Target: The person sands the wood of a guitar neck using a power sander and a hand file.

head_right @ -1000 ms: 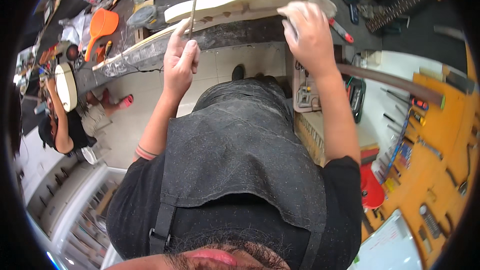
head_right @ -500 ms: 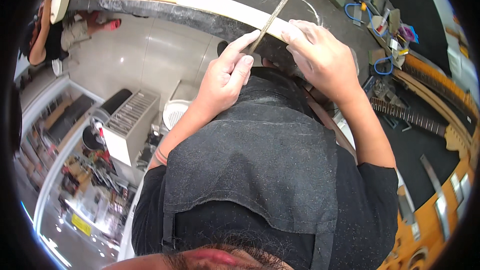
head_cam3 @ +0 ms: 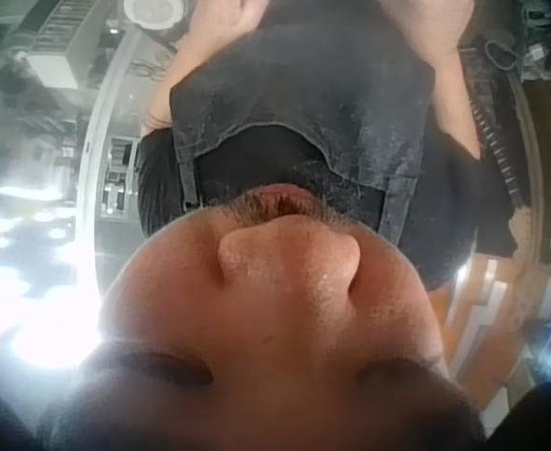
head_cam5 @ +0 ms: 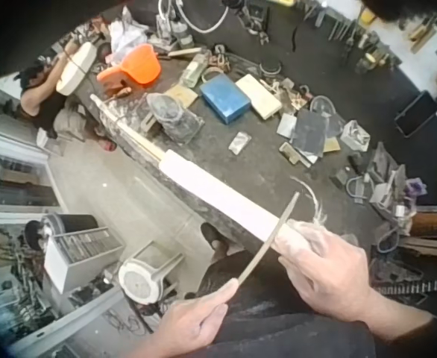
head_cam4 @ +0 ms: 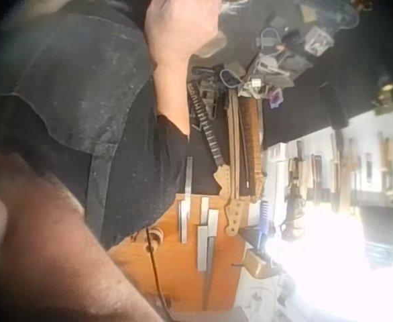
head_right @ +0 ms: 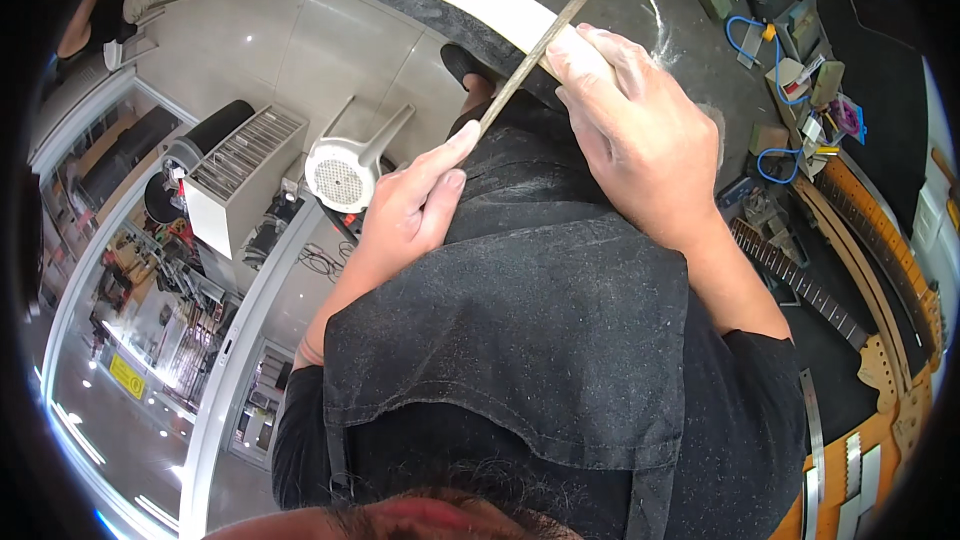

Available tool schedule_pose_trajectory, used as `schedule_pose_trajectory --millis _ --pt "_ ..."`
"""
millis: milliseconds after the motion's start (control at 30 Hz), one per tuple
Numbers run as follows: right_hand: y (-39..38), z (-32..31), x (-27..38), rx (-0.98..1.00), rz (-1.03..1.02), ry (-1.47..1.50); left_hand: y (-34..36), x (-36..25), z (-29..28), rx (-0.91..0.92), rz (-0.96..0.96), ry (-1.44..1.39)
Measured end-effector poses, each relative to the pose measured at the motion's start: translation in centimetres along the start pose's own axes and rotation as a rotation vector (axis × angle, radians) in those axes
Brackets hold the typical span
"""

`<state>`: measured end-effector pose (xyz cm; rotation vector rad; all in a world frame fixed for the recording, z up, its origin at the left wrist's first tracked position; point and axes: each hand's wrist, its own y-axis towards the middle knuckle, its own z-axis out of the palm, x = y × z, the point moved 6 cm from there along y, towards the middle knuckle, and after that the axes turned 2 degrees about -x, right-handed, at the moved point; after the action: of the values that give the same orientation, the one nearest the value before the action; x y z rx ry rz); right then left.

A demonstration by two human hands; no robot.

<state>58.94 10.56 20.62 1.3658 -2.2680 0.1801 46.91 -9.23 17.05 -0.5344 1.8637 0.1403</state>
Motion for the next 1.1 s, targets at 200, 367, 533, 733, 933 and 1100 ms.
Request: schedule_pose_trajectory --millis 200,367,533,733,933,1100 --pt "0.1 0.0 0.0 0.019 -0.001 -0.013 3.8 -0.6 1.1 -0.027 0.025 0.057" --pt "0.1 0.3 -0.3 -0.022 -0.048 -0.045 4.6 -1.2 1.0 0.06 -0.088 0.064" --pt "-0.2 0.3 0.1 -0.02 -0.035 -0.068 0.1 -0.6 0.0 -0.056 0.052 0.027" --pt "-0.2 0.5 0.2 -0.047 -0.069 -0.102 5.0 -1.0 0.4 -0.078 0.099 0.121" --pt "-0.3 0.2 0.4 0.024 0.024 -0.021 0.8 -0.3 0.2 -0.027 0.066 0.069" --pt "-0.2 0.2 0.6 0.024 0.007 -0.044 1.9 -0.8 0.1 -0.028 0.036 0.157"
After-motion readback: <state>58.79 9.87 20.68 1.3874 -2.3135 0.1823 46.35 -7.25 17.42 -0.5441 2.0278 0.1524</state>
